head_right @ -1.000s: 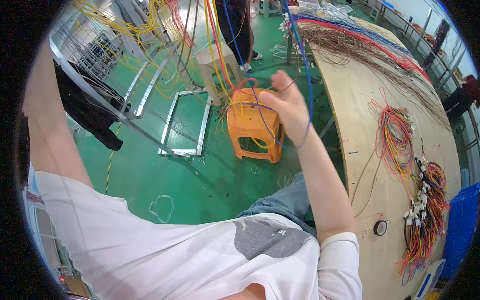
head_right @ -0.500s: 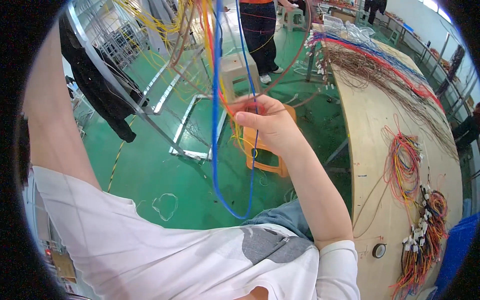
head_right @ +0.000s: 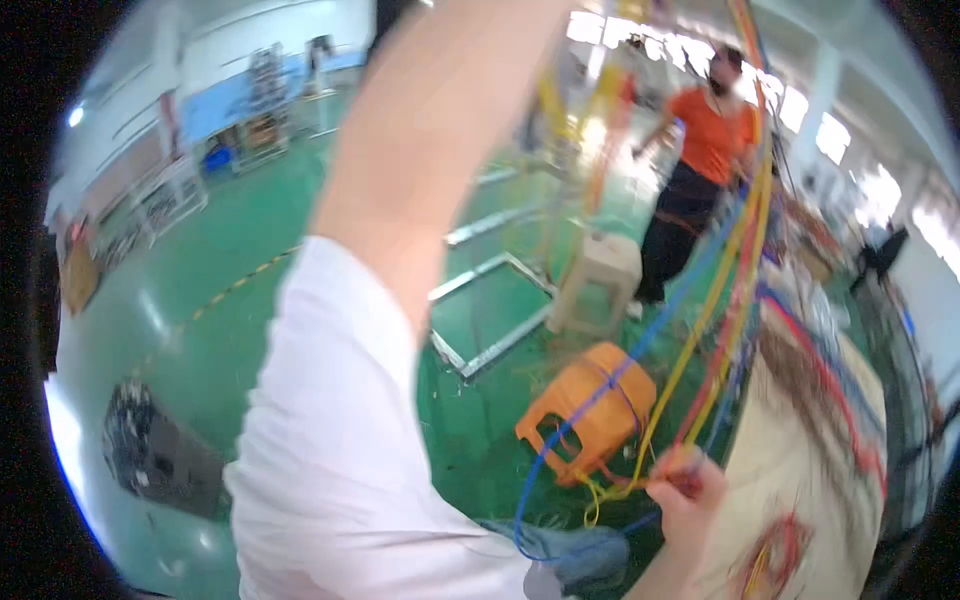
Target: The recorder is bundling and taping multicolored electrical wires together with plastic connectors in a factory setting.
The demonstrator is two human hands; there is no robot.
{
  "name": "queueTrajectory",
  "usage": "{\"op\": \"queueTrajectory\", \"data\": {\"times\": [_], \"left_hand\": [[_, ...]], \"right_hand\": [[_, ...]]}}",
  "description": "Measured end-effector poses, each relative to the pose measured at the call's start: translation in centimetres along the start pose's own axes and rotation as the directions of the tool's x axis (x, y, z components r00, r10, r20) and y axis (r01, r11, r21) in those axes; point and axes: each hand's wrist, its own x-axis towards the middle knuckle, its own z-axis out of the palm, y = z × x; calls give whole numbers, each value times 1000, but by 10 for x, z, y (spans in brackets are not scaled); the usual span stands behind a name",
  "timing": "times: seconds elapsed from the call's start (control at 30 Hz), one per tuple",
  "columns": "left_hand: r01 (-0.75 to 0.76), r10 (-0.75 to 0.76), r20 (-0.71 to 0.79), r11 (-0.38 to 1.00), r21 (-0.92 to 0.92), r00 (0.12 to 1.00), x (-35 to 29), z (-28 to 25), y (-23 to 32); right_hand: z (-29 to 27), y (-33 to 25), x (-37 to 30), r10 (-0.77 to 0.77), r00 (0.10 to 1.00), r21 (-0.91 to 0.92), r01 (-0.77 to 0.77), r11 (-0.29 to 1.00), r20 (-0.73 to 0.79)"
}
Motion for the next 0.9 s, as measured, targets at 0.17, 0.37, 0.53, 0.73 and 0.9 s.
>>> {"op": "queueTrajectory", "data": {"times": [0.17, 0.37, 0.53, 0.73, 0.9], "left_hand": [[-281, 295, -470, 954, 102, 832, 70, 8, 26], [-160, 134, -146, 971, -178, 980, 91, -41, 23], [-93, 81, -193, 994, -57, 978, 76, -50, 42], [-356, 257, -863, 930, 97, 436, 64, -5, 43], [-175, 137, -314, 980, -96, 939, 57, -35, 40]], "right_hand": [[-12, -10, -22, -102, 995, -236, 101, 967, 7], [-58, -32, -23, -255, 933, 205, 309, 929, -253], [-41, -69, -36, -315, 945, 319, 275, 907, 81], [-33, -69, -28, 249, 641, -376, 67, 924, 726], [-18, -56, -39, -69, 906, 366, -99, 925, 418]]}}
